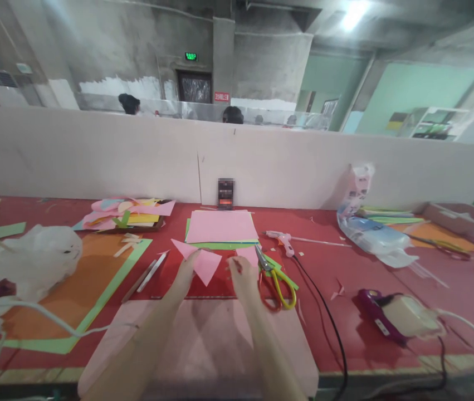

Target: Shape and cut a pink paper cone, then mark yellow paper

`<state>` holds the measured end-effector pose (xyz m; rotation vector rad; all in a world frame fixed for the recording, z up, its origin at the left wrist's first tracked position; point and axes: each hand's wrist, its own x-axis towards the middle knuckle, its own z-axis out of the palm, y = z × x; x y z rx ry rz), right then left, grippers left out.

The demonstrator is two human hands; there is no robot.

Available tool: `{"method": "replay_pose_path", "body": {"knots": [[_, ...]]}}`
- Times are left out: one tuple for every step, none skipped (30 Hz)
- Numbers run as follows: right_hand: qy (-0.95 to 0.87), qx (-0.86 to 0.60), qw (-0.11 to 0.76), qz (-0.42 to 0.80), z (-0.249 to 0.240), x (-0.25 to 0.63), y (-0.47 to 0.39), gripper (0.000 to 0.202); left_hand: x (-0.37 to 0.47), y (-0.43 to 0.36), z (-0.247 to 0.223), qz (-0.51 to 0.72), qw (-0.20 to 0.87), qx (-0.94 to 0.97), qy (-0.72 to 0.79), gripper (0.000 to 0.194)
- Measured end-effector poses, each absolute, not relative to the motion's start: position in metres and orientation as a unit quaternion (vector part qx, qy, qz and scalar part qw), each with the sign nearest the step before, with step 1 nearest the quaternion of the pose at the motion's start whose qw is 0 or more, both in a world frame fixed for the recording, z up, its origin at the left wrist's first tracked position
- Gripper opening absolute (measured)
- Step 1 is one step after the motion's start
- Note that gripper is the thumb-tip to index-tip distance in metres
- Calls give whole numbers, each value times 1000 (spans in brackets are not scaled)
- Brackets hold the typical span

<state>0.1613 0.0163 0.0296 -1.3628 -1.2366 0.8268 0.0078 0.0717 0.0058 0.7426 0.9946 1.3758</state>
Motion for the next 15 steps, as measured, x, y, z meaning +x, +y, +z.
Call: {"method": "replay_pose_path", "body": {"knots": [[-528, -554, 527, 370, 26, 151, 20, 29, 8, 71, 5, 591, 601, 325, 429, 32], [-546, -543, 520, 370, 20, 143, 22, 30, 9, 70, 4, 587, 604, 331, 425, 32], [-562, -543, 520, 345, 15, 138, 24, 29, 9, 69, 4, 584, 607, 337, 420, 31], [-577, -546, 518, 317, 10, 135, 24, 29, 10, 68, 4, 581, 610, 343, 415, 30], [-588, -548, 517, 294, 5, 135, 24, 29, 10, 67, 3, 579, 613, 347, 412, 30], [-595, -550, 516, 278, 2, 136, 24, 30, 10, 67, 3, 579, 613, 348, 410, 29], [-596, -551, 515, 275, 0, 138, 24, 30, 10, 67, 2, 578, 612, 348, 412, 30], [-594, -552, 515, 279, -2, 141, 23, 31, 9, 67, 1, 575, 612, 350, 415, 30], [-588, -554, 516, 286, -2, 144, 23, 32, 9, 68, 0, 571, 611, 353, 419, 31], [-578, -558, 517, 294, -1, 146, 23, 33, 9, 69, -1, 566, 610, 357, 425, 32], [-569, -563, 519, 299, 0, 148, 23, 34, 9, 70, -1, 562, 609, 355, 433, 33], [-562, -566, 521, 303, 1, 149, 23, 35, 9, 71, -1, 562, 607, 348, 441, 32], [-553, -568, 524, 311, 2, 149, 23, 37, 10, 71, 0, 566, 605, 337, 448, 31], [-545, -566, 527, 324, 3, 148, 23, 38, 11, 71, 1, 574, 601, 322, 453, 29], [-535, -563, 531, 339, 3, 147, 23, 39, 12, 71, 3, 582, 599, 309, 454, 27]]}}
